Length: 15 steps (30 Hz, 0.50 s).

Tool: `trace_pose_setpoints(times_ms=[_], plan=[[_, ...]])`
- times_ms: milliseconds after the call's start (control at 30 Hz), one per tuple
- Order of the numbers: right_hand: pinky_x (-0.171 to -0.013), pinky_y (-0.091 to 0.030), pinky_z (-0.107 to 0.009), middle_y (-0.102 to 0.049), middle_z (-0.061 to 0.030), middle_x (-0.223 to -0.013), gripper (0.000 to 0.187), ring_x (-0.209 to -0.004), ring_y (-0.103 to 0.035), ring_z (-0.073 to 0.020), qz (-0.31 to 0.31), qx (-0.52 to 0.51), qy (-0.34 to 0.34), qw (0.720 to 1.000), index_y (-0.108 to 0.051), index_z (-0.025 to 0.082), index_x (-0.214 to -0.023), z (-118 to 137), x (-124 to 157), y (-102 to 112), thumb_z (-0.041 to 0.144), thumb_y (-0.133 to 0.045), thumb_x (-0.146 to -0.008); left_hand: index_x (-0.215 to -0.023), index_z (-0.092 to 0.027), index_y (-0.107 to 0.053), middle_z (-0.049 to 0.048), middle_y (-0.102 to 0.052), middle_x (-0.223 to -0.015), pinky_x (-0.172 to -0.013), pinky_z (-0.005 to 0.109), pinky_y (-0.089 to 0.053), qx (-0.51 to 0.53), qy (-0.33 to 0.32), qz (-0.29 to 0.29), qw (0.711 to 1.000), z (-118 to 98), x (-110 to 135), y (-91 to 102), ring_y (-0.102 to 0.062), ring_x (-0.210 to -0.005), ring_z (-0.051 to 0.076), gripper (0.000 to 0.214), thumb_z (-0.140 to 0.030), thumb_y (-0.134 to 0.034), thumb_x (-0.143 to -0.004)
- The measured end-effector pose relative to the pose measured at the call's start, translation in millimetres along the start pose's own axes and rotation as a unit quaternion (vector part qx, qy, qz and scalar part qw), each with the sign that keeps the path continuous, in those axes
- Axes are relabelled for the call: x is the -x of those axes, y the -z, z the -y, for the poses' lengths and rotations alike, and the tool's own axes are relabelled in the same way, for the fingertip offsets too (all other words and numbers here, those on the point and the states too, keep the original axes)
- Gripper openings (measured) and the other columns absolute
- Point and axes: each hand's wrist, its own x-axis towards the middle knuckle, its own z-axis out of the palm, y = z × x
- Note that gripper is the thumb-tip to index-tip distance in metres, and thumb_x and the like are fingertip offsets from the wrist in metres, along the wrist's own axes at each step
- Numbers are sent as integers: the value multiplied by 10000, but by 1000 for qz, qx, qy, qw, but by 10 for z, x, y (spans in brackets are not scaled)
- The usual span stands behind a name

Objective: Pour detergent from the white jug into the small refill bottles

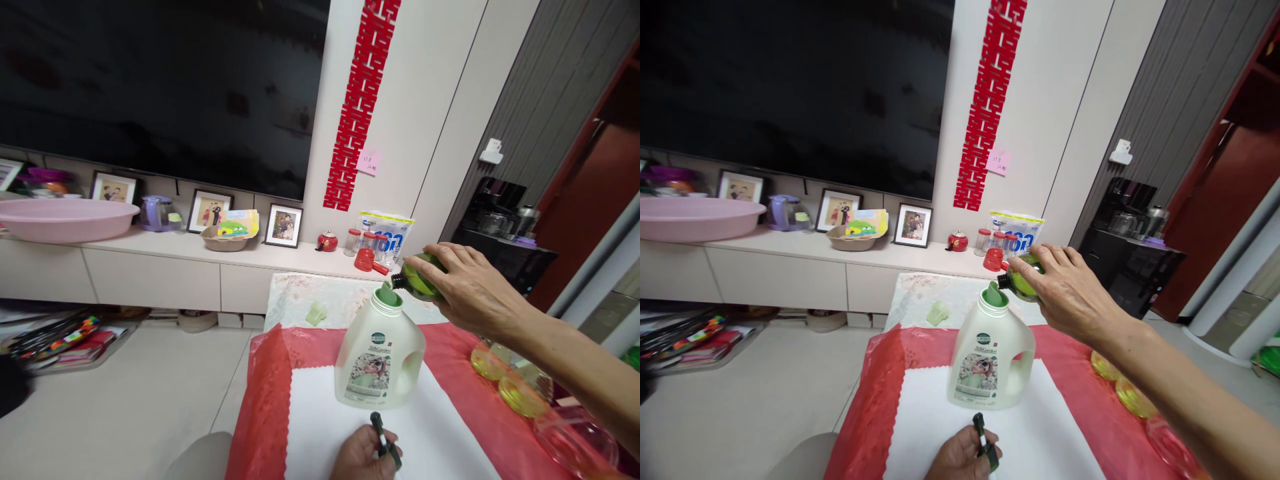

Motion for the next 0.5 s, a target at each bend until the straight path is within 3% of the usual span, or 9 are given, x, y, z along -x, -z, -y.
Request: trace_pose_setpoints(times_ms=[500], plan=[[-999,-378,-425,-423,-108,-1350,762,-1203,-425,-298,-5,26,16,1000,-477,311,-1424,-15,-25,42,67,-674,-729,-899,-153,-684,59,-706,-863,-649,262,-347,-2,-7,-15,1000,47,-19,-13,-556,-708,133,745,-639,-932,-392]])
